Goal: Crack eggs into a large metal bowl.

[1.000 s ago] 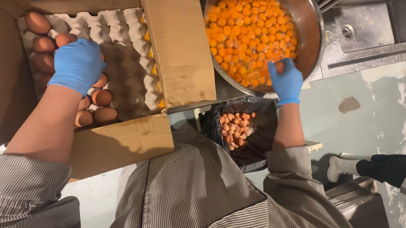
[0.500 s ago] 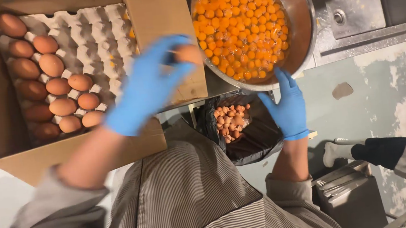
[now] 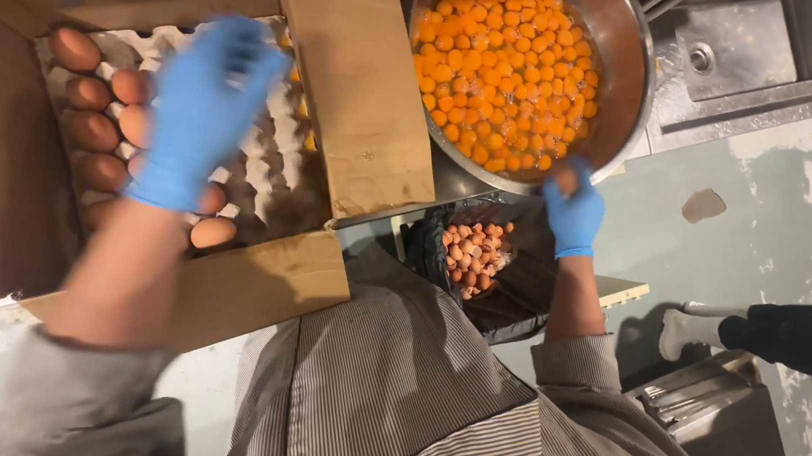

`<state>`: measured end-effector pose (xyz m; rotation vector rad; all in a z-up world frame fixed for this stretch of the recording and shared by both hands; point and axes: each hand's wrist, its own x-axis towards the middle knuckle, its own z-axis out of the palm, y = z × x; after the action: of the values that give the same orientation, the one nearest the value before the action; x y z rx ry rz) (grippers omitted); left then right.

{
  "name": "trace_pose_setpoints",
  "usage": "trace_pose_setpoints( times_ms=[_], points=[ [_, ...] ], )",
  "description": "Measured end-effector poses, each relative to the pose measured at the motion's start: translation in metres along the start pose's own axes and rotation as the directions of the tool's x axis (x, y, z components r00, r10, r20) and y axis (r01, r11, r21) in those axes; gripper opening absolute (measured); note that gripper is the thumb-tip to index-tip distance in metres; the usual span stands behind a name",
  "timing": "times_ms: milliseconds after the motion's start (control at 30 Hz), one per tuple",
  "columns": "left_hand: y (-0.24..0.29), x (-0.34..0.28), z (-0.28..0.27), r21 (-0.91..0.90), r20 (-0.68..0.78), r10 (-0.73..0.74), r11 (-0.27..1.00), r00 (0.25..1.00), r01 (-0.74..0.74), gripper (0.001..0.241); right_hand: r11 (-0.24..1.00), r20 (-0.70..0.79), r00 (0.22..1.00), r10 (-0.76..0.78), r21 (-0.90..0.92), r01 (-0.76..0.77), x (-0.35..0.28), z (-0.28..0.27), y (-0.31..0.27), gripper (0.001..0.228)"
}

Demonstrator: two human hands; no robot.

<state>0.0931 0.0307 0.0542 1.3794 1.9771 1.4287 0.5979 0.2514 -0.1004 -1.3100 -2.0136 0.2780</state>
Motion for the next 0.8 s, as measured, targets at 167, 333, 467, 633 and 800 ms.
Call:
trace_pose_setpoints(
  times_ms=[167,333,467,633,800],
  points=[
    [-0.103,0.019,-0.090,0.754,-0.107,0.073,0.656,0.992,0.033,0.043,0.999,0.030,0.998,-0.048,-0.014,0.049,0.019,-0.007,-0.004,0.040],
    [-0.186,0.021,-0.097,0.890,-0.274,-0.040,0.368,0.961,0.269,0.056,0.996,-0.021,1.000,-0.016,0.085,0.018,0.056,-0.006,-0.035,0.035],
    [-0.222,0.014,-0.103,0.867,-0.252,-0.197,0.389,0.948,0.311,0.045,0.996,0.063,0.998,0.013,0.082,-0.019,0.081,0.007,-0.050,0.028],
    [-0.249,0.016,-0.101,0.875,-0.293,-0.133,0.363,0.947,0.322,0.047,0.996,0.033,0.997,-0.074,0.057,0.072,0.096,0.009,-0.052,0.023],
    [-0.217,0.007,-0.106,0.877,-0.245,0.124,0.452,0.962,0.165,0.031,0.996,0.017,0.999,-0.047,-0.074,0.048,0.094,-0.014,-0.081,0.024]
  ],
)
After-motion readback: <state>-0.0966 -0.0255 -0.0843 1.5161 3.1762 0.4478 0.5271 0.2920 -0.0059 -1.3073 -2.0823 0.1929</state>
